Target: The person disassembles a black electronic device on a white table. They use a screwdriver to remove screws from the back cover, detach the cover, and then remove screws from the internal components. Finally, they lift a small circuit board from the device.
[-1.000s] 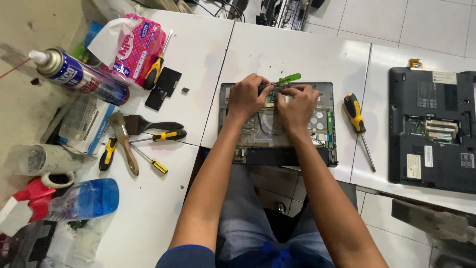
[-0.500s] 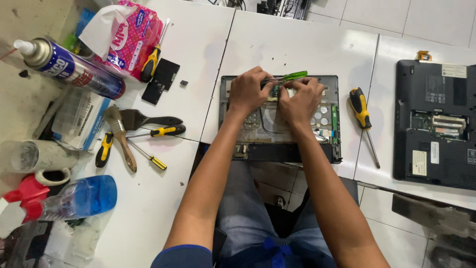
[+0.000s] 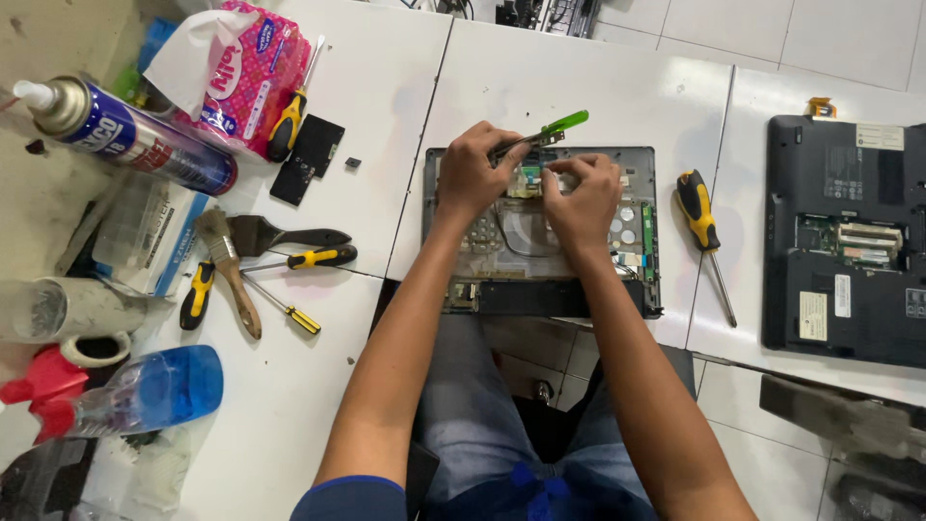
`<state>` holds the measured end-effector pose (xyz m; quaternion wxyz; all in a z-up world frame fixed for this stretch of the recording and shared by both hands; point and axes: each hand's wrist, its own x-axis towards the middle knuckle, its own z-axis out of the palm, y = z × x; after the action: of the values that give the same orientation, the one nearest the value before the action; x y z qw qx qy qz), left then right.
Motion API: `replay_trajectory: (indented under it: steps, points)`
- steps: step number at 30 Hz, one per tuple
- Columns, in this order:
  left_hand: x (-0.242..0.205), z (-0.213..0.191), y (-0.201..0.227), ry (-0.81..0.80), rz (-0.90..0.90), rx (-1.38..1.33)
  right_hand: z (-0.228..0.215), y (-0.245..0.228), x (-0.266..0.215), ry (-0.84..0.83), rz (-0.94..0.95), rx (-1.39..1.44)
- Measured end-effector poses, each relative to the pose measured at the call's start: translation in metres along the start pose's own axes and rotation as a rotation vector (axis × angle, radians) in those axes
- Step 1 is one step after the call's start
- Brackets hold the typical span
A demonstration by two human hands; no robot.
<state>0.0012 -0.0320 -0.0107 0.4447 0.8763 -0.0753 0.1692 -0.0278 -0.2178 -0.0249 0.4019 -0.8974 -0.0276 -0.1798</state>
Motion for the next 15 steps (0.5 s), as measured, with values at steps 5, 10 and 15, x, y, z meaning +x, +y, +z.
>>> replay_trajectory:
  steps: [5,10,15]
  points:
    - [-0.001,-0.002,0.000,0.004,0.038,-0.030,-0.007,-0.007,0.003,0.016,0.064,0.314]
    - [-0.004,-0.006,0.006,-0.032,0.063,-0.005,-0.006,-0.001,0.018,-0.061,0.164,0.502]
    - [-0.004,0.000,0.001,-0.028,0.076,-0.021,-0.006,0.010,0.038,-0.161,0.301,0.518]
